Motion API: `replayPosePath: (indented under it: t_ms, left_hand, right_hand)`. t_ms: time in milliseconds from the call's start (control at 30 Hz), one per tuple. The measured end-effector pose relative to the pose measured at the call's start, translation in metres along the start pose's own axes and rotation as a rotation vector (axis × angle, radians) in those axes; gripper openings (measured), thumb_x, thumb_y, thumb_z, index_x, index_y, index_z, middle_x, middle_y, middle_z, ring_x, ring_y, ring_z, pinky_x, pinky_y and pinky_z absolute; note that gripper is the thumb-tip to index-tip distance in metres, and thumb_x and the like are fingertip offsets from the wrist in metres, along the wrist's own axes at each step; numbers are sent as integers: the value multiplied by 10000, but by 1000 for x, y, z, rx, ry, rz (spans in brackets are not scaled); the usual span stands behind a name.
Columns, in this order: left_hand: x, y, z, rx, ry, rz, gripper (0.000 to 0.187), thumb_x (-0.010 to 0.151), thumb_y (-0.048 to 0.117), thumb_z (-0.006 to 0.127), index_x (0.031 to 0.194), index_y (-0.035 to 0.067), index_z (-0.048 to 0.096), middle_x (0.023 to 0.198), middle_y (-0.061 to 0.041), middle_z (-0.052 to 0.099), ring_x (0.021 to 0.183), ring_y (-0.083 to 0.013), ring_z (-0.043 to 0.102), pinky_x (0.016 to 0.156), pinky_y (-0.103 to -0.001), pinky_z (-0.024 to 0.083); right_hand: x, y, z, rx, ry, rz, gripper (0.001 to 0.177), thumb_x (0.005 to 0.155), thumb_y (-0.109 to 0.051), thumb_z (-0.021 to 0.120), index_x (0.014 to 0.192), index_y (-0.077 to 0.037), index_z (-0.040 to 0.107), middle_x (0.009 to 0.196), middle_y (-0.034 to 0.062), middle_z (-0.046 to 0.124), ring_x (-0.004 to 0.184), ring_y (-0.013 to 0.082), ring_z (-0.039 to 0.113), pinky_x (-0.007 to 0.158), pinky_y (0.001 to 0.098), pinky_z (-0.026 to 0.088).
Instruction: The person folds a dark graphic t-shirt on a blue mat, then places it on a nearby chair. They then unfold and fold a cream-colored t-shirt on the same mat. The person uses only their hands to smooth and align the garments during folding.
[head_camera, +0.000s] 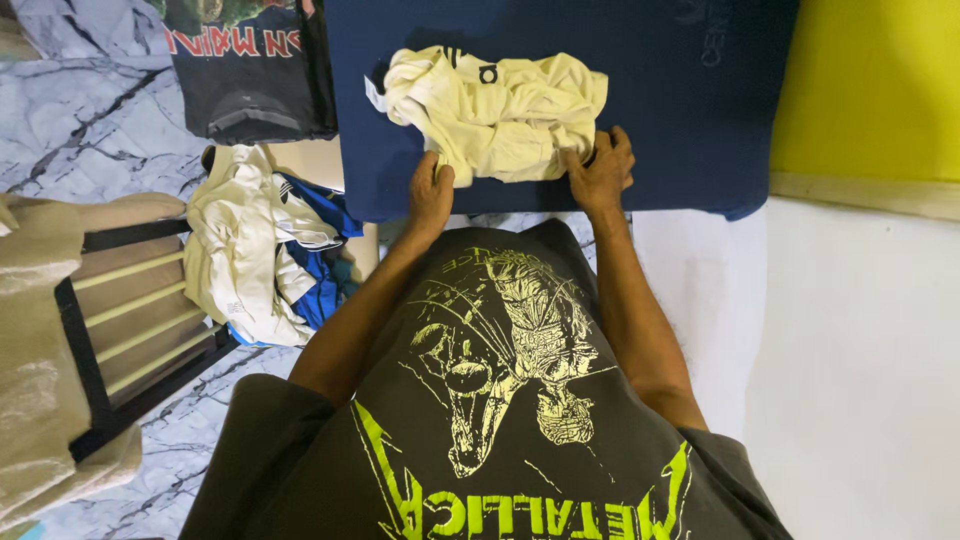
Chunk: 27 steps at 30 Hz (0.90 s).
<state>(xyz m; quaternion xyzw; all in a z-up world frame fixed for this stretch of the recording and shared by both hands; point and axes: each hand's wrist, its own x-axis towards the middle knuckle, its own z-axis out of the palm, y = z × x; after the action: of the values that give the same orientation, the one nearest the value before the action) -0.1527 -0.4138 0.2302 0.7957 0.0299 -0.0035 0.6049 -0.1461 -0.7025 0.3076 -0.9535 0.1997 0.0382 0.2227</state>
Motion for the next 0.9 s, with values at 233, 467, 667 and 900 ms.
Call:
replayPosePath:
  t_ms: [233, 467, 667, 900]
  left_hand:
    - [42, 46, -22, -447, 154, -329, 312, 1094, 271, 428, 1189, 62, 639, 775, -30, 457, 687, -114, 413, 617, -312, 358]
    - [68, 92, -49, -595, 257, 26, 224, 1040, 146, 428, 1090, 20, 606, 963, -32, 602, 874, -103, 514, 810, -283, 453]
    - [19, 26, -3, -51, 314, -137, 166, 1007, 123, 522, 1071, -21, 576, 975, -122, 608, 930, -216, 590, 870, -370, 488]
    - [-33, -29, 48, 118, 245, -451, 600, 881, 327, 728, 1203, -96, 450, 977, -290, 646, 839, -415, 655, 780, -493, 516]
  right_hand:
    - [65, 18, -40, 906, -194, 133, 147, 965, -209, 678, 990, -68, 641, 831, -12, 591, 735, 108, 527, 619, 281, 464]
    - [174, 73, -112, 960, 143, -60, 251, 942, -86, 690, 1155, -32, 567, 1044, 93, 655, 903, 192, 657, 811, 351, 611]
    - [170, 113, -106, 383, 270, -311, 457, 927, -7, 735, 1334, -10, 527, 1222, 159, 642, 1135, 294, 646, 1036, 368, 529]
    - [83, 64, -87, -45, 235, -201, 1000, 583, -36, 888, 1437, 62, 376, 1428, 424, 346, 1339, 590, 335, 1056, 601, 313]
